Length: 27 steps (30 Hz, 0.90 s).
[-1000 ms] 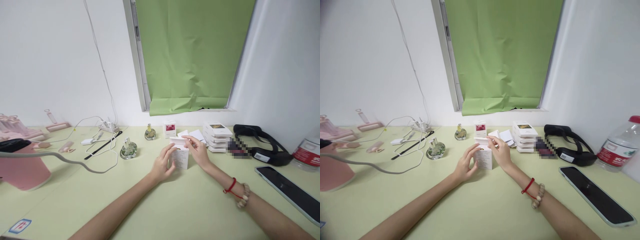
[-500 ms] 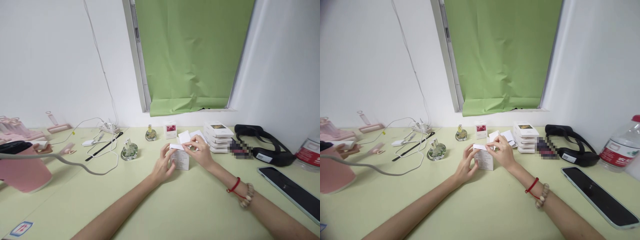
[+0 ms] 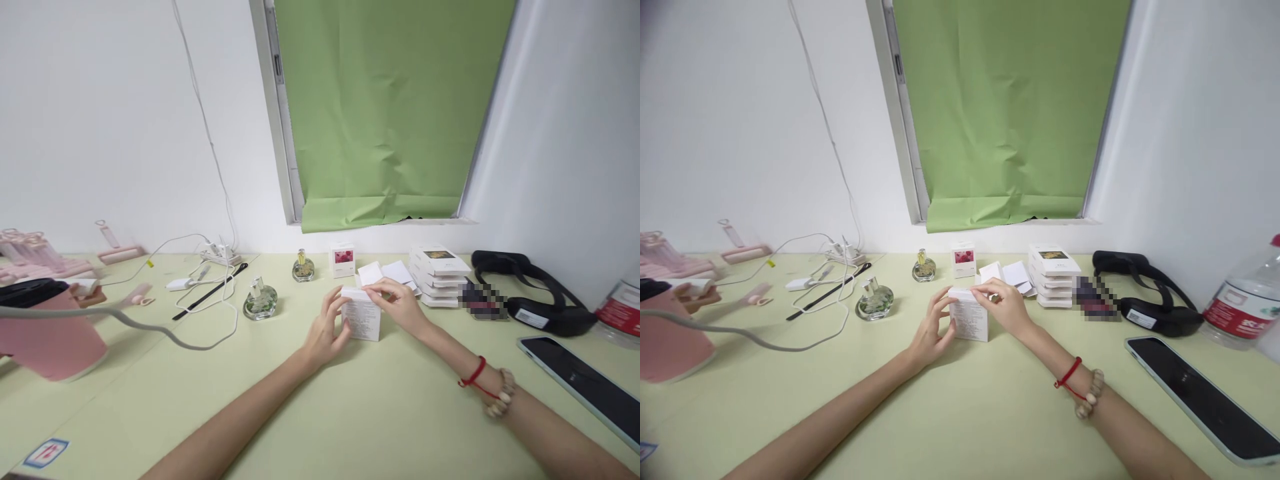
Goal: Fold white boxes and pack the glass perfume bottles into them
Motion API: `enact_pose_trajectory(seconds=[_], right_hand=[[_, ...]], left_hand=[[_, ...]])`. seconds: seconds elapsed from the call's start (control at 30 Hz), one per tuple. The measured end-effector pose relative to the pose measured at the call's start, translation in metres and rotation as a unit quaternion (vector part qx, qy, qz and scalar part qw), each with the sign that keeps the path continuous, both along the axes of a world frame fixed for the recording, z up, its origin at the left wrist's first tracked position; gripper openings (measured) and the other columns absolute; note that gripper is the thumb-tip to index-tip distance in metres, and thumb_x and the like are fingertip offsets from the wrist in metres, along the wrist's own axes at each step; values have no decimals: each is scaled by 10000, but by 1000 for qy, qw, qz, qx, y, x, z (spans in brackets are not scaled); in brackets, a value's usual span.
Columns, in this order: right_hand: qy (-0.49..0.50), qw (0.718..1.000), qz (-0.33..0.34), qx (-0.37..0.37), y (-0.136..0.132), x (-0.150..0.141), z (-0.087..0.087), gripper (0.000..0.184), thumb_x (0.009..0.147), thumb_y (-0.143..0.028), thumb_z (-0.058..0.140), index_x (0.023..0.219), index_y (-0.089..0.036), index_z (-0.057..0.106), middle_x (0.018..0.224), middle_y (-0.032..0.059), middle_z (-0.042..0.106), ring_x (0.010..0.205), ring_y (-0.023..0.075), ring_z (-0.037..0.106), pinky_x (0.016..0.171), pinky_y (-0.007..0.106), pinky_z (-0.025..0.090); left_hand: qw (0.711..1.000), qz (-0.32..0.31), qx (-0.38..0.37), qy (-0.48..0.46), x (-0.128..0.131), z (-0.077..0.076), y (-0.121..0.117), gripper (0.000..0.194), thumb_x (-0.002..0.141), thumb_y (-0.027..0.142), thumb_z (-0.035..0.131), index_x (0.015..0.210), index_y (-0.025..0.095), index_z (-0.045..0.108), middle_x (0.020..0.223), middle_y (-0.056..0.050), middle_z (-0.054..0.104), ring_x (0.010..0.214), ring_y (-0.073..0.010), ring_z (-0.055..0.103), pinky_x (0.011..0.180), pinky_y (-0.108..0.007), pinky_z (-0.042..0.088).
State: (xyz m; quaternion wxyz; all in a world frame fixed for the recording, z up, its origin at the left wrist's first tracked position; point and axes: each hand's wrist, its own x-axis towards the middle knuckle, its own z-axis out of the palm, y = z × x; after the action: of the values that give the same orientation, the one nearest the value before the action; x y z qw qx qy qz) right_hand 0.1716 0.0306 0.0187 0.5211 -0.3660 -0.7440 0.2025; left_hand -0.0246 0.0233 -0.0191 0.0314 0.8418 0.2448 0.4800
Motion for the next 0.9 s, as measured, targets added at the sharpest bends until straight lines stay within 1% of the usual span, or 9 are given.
enact_pose_trajectory(seconds=[0.13,0.23,0.3,0.4,0.5,0.6,0.77,0.83,0.9], right_hand=[[4,1000,8,-12,2,-1,-1,225,799,-355,556,889,-198,691,833,49,594,755,121,554,496,183,408],[16,999,22,-40,5,-1,0,238,784,-360,569,881,-179,689,829,56,584,738,120,545,501,185,419],[29,997,35,-64,6,-1,1,256,773,-372,579,884,-168,686,835,60,574,737,122,541,515,191,435],[41,995,45,-80,6,-1,2,275,760,-380,588,882,-152,683,840,65,565,743,127,538,533,201,448],[30,997,36,-63,5,0,2,261,761,-371,588,873,-156,683,826,61,571,728,119,530,513,193,424],[3,999,16,-39,4,0,1,223,775,-362,580,880,-198,687,824,40,581,721,104,530,501,181,396],[-37,999,-10,-20,2,3,1,217,787,-406,570,913,-269,682,838,9,585,736,98,542,520,185,404],[-61,998,-24,-14,1,4,3,209,789,-413,565,910,-287,680,849,-5,597,726,96,548,526,190,413],[-87,995,-38,4,0,4,5,190,784,-401,569,899,-297,680,871,-20,611,715,91,555,538,192,424]], left_hand=[[1000,-2,-7,-5,-1,-1,1,441,804,96,437,1226,163,327,1306,-142,277,1211,-189,332,830,-265,510],[1000,-14,-2,-15,-1,-3,1,473,812,106,446,1249,168,275,1322,-151,263,1217,-189,329,826,-263,509],[1000,-16,1,-13,-1,-4,1,534,819,115,443,1300,174,219,1338,-158,243,1235,-194,309,836,-265,505],[1000,21,-5,17,0,-4,-1,614,831,141,431,1378,189,156,1347,-154,229,1224,-197,323,846,-270,502],[998,51,-19,37,0,-3,-2,605,835,154,419,1387,215,180,1346,-131,239,1182,-186,373,827,-255,509],[998,44,-21,28,0,-2,-2,592,828,144,415,1376,217,203,1338,-124,249,1166,-171,391,830,-238,504],[998,52,-32,33,0,-3,-1,602,831,162,421,1383,220,188,1361,-126,225,1167,-171,398,824,-251,505],[997,56,-13,43,0,-4,-1,585,835,174,425,1372,223,199,1387,-131,190,1155,-175,415,794,-255,512],[997,57,12,52,0,-4,-1,538,833,178,431,1336,214,243,1402,-140,167,1147,-181,429,763,-256,514]])
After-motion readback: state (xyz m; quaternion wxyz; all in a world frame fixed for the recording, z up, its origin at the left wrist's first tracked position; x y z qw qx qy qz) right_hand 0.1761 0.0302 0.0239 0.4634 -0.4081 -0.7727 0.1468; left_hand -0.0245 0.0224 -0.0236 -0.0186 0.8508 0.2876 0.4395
